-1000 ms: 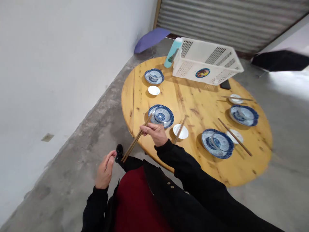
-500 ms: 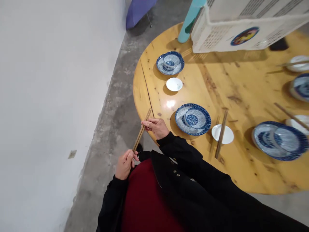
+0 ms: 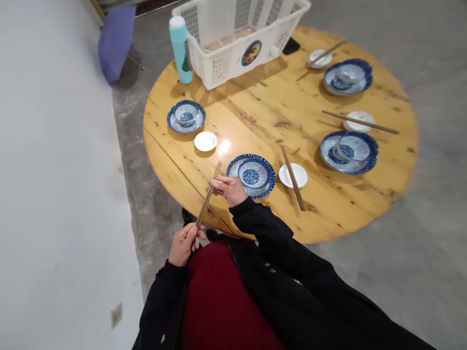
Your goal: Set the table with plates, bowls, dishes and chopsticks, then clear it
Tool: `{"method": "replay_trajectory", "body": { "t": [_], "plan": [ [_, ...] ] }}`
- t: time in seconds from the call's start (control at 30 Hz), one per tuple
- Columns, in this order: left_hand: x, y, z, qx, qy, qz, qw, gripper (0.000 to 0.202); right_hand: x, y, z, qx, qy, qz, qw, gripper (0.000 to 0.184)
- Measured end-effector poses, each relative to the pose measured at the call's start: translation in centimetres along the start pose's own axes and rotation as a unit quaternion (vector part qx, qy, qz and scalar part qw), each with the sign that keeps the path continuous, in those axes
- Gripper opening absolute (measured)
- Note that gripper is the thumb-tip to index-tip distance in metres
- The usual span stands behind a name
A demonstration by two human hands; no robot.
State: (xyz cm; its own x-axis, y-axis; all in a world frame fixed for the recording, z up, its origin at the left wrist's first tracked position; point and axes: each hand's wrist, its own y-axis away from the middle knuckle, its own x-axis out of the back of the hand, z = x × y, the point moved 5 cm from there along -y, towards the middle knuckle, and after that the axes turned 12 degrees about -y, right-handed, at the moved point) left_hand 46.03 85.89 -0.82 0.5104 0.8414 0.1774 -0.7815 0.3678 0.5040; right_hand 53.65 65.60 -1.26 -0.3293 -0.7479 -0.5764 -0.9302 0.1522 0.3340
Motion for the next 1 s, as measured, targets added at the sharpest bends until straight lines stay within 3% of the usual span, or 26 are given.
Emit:
{"method": "replay_trajectory", "body": {
  "t": [0.37, 0.5, 0.63, 0.83, 1.0],
  "plan": [
    [5.0, -10.9, 3.7, 0.012, -0.025, -0.155, 0.988, 0.050, 1.1, -7.1, -2.1, 0.107, 0.018, 0.164, 0.980, 0.033],
    [7.2, -14.8, 4.7, 0.020, -0.036, -0.188, 0.981, 0.052, 1.1, -10.6, -3.8, 0.126, 0.044, 0.238, 0.962, 0.035],
    [8.8, -19.3, 6.4, -0.010, -0.036, -0.205, 0.978, 0.049, 1.3, -14.7, -4.8, 0.126, 0.054, 0.280, 0.950, 0.034],
    [9.4, -25.0, 7.0, -0.024, 0.006, -0.205, 0.978, 0.051, 2.6, -20.0, -4.7, 0.096, 0.056, 0.327, 0.939, 0.023],
    [8.5, -27.7, 6.3, -0.022, 0.021, -0.202, 0.979, 0.043, 4.1, -22.9, -5.2, 0.090, 0.139, 0.339, 0.926, 0.017]
  ]
}}
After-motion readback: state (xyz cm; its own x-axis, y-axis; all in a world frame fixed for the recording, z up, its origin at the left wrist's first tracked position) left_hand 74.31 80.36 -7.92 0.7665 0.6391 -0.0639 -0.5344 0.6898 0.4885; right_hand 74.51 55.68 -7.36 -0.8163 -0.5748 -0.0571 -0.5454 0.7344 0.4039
